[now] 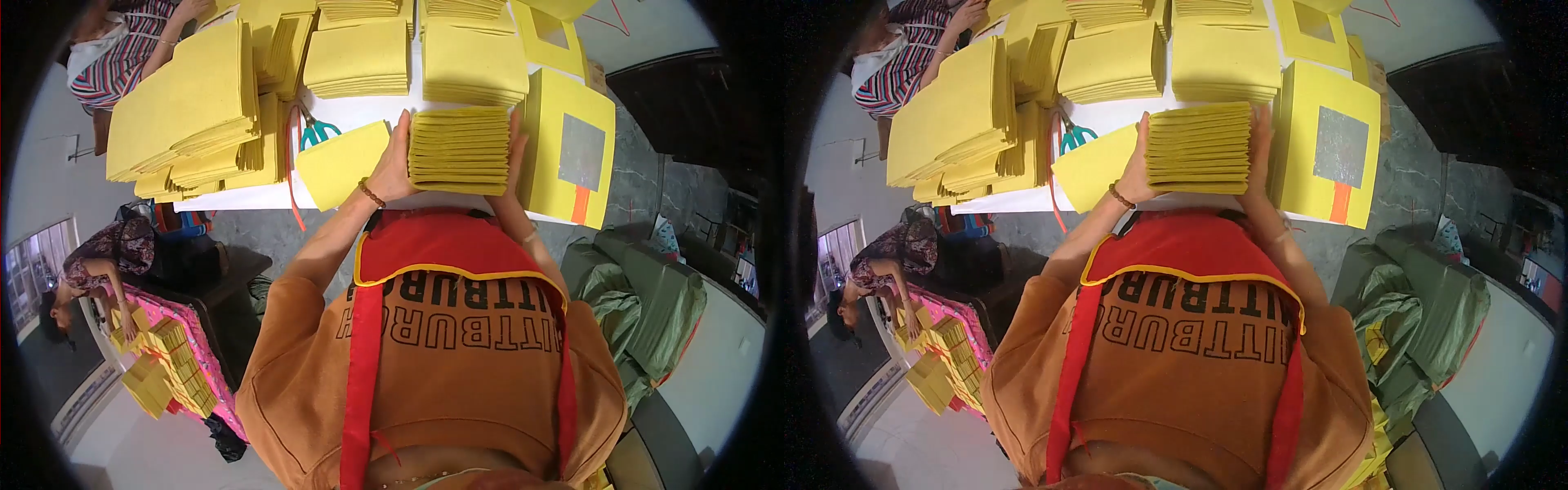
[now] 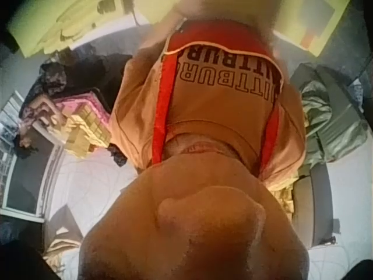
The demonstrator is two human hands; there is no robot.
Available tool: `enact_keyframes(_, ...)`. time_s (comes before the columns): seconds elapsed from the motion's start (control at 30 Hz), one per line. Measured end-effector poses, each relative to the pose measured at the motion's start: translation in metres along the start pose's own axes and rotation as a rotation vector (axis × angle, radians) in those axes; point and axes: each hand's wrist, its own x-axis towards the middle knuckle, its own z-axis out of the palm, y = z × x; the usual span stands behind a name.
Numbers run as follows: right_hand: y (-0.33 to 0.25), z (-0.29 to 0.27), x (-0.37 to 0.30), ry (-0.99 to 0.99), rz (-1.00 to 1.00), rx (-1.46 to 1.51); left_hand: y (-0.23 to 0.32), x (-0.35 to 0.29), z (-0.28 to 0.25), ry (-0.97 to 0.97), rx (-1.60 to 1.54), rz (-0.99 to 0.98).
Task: Counting and stacking yellow paper sheets on a table.
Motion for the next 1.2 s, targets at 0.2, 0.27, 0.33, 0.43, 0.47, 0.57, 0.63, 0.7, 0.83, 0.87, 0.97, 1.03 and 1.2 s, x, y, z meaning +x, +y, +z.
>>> enact_keyframes(0.2, -0.006, 0.013, 0.008, -0.008, 0.288, 0.155, 0.018, 0.021, -0.012, 0.079, -0.204, -0.067)
enact_keyframes(0.27, 0.000, 0.010, 0.011, -0.020, 0.242, 0.073, 0.018, 0.024, -0.012, 0.151, -0.419, -0.136)
enact_keyframes(0.33, 0.002, 0.009, 0.012, -0.034, 0.193, -0.009, 0.012, 0.027, -0.013, 0.142, -0.329, -0.109)
enact_keyframes(0.43, -0.001, 0.007, 0.007, -0.004, 0.250, -0.026, 0.017, 0.030, -0.025, 0.128, -0.361, -0.139)
enact_keyframes(0.47, 0.001, 0.003, 0.004, -0.086, 0.239, 0.101, 0.020, 0.031, -0.029, 0.140, -0.358, -0.138)
enact_keyframes(0.57, -0.016, 0.008, -0.003, -0.304, 0.010, -0.160, 0.036, 0.036, -0.043, 0.136, -0.717, -0.259)
enact_keyframes(0.63, -0.033, 0.021, 0.002, -0.427, -0.221, -0.544, 0.053, 0.041, -0.057, 0.187, -0.704, -0.210)
enact_keyframes(0.7, -0.045, 0.028, 0.004, -0.272, 0.181, -0.467, 0.081, 0.042, -0.069, 0.167, -0.687, -0.270)
enact_keyframes(0.83, -0.040, 0.007, 0.008, -0.191, 0.340, -0.038, 0.112, 0.046, -0.105, 0.013, -0.734, -0.262)
enact_keyframes(0.87, -0.044, 0.003, 0.009, -0.192, 0.332, -0.030, 0.123, 0.045, -0.114, -0.023, -0.786, -0.274)
enact_keyframes(0.97, -0.051, -0.003, 0.008, -0.194, 0.316, -0.014, 0.139, 0.045, -0.115, 0.061, -0.996, -0.315)
enact_keyframes(1.03, -0.055, -0.005, 0.007, -0.202, 0.314, -0.001, 0.150, 0.048, -0.112, 0.119, -0.964, -0.298)
enact_keyframes(1.2, -0.057, -0.011, 0.006, -0.245, 0.331, 0.043, 0.173, 0.047, -0.113, 0.116, -0.866, -0.329)
